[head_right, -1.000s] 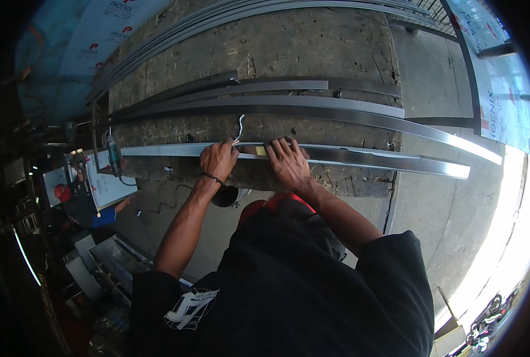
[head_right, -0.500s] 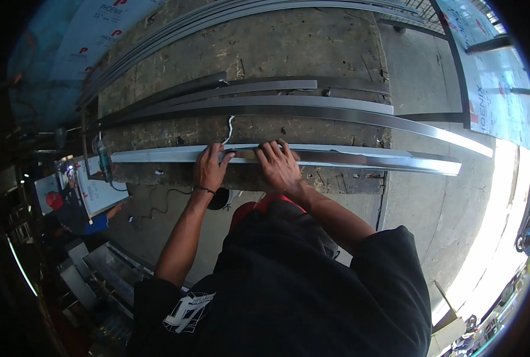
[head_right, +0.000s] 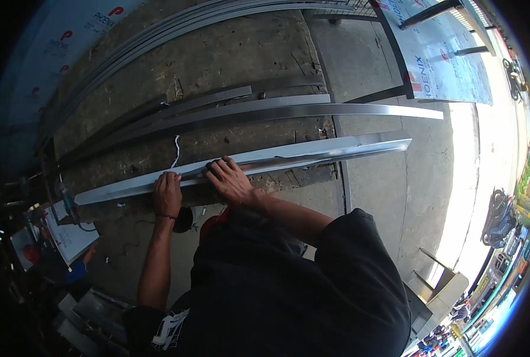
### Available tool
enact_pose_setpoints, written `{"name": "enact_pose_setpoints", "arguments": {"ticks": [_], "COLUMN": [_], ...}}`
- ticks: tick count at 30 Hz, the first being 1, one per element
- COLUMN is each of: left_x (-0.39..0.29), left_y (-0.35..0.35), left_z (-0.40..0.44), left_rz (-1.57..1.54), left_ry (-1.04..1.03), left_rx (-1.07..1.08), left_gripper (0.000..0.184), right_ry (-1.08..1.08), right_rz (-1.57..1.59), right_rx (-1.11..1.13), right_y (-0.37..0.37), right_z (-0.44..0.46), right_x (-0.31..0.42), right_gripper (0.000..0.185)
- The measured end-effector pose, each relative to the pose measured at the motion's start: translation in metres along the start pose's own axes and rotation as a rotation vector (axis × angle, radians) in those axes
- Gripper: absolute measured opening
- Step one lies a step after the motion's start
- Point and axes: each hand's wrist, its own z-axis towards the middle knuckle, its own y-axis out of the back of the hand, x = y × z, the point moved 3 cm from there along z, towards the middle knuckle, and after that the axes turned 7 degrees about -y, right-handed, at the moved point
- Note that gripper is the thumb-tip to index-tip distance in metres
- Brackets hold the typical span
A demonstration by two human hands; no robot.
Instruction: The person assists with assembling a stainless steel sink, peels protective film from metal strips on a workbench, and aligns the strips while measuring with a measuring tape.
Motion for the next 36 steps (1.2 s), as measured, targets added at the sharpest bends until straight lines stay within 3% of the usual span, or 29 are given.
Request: {"name": "enact_pose_setpoints", "arguments": {"ticks": [4,6,10,12,14,20,25,36], "left_x": [-0.006,-0.009,-0.01,-0.017,-0.026,-0.069,-0.079,-0.073], "left_y": [-0.006,-0.009,-0.024,-0.02,-0.019,-0.024,-0.034,-0.041], "left_z": [-0.019,-0.027,-0.044,-0.042,-0.036,0.003,0.024,0.023], "left_rz": [0.075,0.094,0.164,0.084,-0.011,-0.172,-0.25,-0.334], "left_ry": [-0.018,-0.036,-0.064,0.016,0.033,-0.011,-0.015,0.013], "left_rx": [-0.009,-0.008,-0.035,-0.11,-0.141,-0.097,-0.038,-0.029], "left_gripper": [0.014,0.014,0.015,0.014,0.012,0.015,0.017,0.025], "right_ry": [0.048,-0.113,-0.79,-1.18,-1.423,-1.388,-1.408,-1.451], "right_rz": [0.069,0.127,0.332,0.526,0.615,0.903,0.783,0.622], "right_rx": [-0.021,-0.103,-0.472,-0.763,-0.894,-1.021,-0.889,-1.011], "right_y": [0.029,0.067,0.127,0.131,0.123,0.137,0.147,0.149], "right_z": [-0.016,-0.03,-0.097,-0.147,-0.194,-0.204,-0.2,-0.195], "right_x": [-0.001,-0.015,-0.076,-0.104,-0.141,-0.18,-0.182,-0.177], "right_gripper": [0.044,0.041,0.02,0.024,0.033,0.041,0.035,0.031]}}
